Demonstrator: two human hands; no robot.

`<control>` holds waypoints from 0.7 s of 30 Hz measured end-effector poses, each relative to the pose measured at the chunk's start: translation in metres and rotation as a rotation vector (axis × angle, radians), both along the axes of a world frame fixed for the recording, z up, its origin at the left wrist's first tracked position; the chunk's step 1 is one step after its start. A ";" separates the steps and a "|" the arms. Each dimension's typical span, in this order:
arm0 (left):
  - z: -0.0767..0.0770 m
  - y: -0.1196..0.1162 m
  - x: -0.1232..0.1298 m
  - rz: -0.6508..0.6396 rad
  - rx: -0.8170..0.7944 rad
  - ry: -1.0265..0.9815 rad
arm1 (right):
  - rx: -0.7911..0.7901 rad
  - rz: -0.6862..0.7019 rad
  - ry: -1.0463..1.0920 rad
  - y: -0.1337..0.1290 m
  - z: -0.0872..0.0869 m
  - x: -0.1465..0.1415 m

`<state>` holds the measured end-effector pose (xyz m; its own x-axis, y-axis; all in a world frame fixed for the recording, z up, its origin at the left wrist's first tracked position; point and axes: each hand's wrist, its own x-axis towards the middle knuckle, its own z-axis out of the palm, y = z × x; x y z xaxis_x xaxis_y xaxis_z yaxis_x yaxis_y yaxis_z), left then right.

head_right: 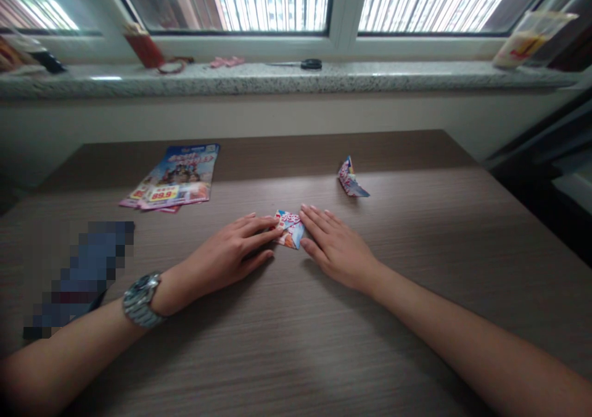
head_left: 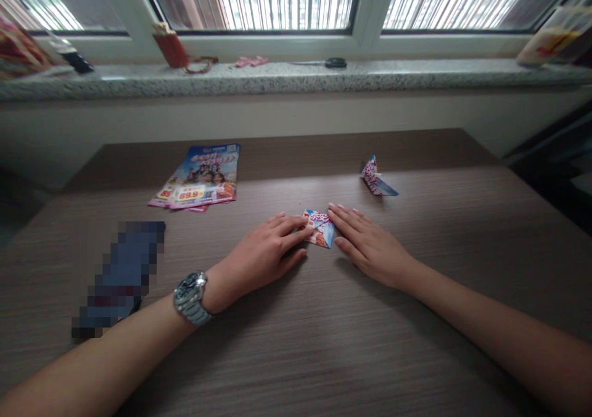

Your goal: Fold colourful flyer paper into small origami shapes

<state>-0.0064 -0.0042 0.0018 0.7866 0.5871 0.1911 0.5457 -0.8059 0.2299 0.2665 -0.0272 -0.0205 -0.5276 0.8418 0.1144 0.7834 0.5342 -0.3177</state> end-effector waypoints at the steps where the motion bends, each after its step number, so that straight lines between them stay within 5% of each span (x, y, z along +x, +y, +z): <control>1: 0.000 0.000 0.000 -0.001 -0.002 -0.001 | 0.000 -0.006 0.006 0.000 0.000 0.000; 21: 0.001 0.000 0.001 -0.002 -0.006 -0.031 | -0.013 -0.056 0.219 0.000 0.007 0.005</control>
<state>-0.0054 -0.0038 0.0029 0.7817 0.5865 0.2121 0.5364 -0.8058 0.2511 0.2713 -0.0269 -0.0137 -0.4441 0.8710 0.2103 0.7230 0.4870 -0.4900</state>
